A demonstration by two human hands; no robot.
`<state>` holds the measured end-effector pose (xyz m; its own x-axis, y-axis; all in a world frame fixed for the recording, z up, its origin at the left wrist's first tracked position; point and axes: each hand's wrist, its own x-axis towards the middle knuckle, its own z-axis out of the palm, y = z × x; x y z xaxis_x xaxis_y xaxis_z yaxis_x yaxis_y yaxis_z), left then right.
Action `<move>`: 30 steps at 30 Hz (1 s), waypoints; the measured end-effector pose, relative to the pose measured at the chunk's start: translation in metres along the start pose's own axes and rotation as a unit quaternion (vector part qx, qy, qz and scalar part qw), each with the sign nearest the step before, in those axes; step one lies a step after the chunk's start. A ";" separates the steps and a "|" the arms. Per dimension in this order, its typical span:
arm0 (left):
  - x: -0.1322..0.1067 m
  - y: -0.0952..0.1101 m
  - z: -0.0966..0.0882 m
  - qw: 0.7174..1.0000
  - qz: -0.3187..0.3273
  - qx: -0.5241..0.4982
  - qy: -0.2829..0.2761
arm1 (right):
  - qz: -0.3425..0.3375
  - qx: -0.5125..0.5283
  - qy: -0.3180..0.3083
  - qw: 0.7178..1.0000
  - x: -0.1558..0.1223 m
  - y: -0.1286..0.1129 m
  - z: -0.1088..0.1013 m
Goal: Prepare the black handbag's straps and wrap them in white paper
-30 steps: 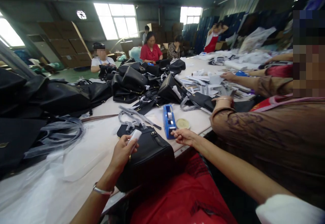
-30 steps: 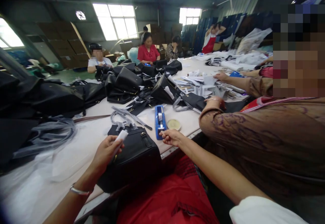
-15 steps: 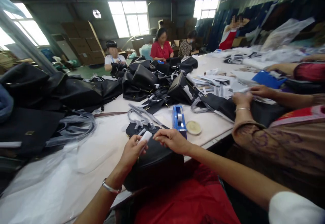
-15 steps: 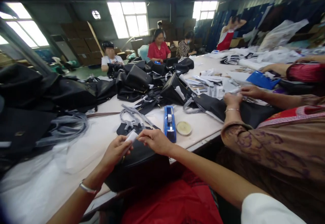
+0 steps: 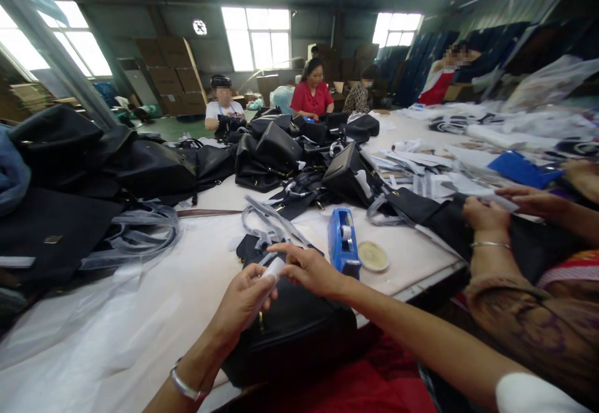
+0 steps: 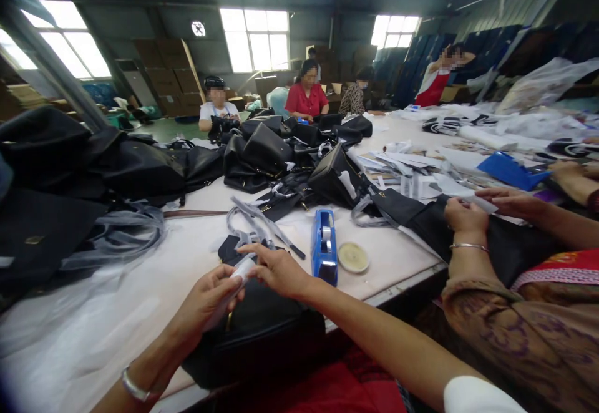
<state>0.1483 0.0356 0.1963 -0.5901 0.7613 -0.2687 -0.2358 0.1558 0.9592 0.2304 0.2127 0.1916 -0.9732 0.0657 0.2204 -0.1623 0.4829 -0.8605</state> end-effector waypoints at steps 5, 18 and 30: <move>0.002 0.002 -0.002 1.000 -0.013 -0.010 -0.007 | 0.073 0.167 -0.024 0.983 0.007 0.013 0.002; 0.004 0.005 -0.018 0.980 -0.029 -0.190 -0.056 | 0.074 0.348 -0.003 0.934 0.020 0.017 0.036; 0.008 0.010 0.005 1.000 -0.003 -0.007 0.001 | 0.114 0.292 -0.010 0.950 0.018 0.014 -0.004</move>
<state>0.1445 0.0465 0.2040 -0.5897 0.7593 -0.2751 -0.2501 0.1522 0.9562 0.2110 0.2240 0.1850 -0.9959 0.0900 -0.0058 -0.0040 -0.1090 -0.9940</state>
